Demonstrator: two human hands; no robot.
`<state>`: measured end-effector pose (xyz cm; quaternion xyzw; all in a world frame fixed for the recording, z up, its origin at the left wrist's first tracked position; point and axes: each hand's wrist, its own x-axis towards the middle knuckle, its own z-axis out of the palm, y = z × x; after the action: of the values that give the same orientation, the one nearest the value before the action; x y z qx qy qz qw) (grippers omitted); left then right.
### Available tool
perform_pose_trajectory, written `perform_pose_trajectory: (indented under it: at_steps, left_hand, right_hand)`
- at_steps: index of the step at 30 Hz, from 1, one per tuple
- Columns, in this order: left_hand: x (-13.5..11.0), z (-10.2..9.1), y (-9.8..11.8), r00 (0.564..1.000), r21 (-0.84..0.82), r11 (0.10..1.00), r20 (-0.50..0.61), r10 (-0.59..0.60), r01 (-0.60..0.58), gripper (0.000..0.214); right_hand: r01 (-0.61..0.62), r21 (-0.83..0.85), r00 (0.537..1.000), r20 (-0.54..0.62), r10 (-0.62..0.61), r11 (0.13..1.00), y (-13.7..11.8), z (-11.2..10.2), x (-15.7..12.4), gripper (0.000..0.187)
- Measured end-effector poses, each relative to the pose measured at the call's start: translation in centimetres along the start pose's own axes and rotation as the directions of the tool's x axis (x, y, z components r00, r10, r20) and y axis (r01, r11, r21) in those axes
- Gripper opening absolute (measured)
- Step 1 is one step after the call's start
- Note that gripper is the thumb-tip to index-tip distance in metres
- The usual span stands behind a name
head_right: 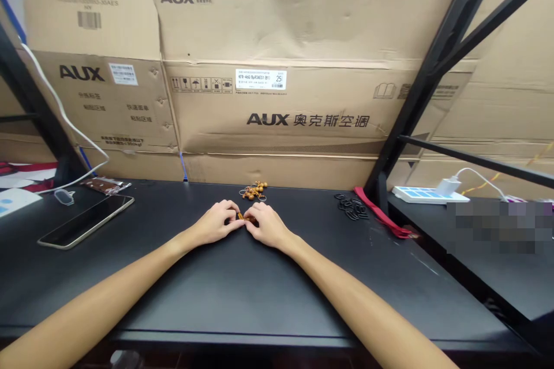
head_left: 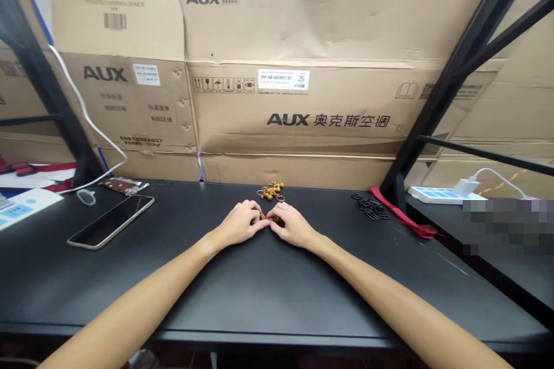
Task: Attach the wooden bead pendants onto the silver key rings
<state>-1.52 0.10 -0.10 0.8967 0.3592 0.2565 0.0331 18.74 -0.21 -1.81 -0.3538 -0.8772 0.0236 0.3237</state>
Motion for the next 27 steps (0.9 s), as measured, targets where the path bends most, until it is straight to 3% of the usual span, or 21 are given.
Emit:
perform_pose_trajectory:
  at_steps: [8, 16, 27]
  left_hand:
    - [0.07, 0.25, -0.18, 1.0, -0.065, 0.998, -0.017, 0.015, -0.016, 0.022]
    - [0.08, 0.31, -0.15, 0.998, -0.029, 0.998, -0.029, -0.05, 0.049, 0.033]
    - [0.12, 0.19, -0.05, 1.0, -0.074, 0.997, -0.009, -0.012, 0.012, 0.027]
  right_hand:
    - [-0.004, -0.002, 1.0, -0.004, 0.004, 1.0, -0.11, -0.08, 0.09, 0.006]
    - [-0.005, -0.003, 1.0, 0.002, 0.005, 1.0, -0.09, -0.09, 0.01, 0.006]
    - [-0.014, 0.002, 1.0, -0.003, 0.014, 1.0, 0.02, 0.0, 0.05, 0.006]
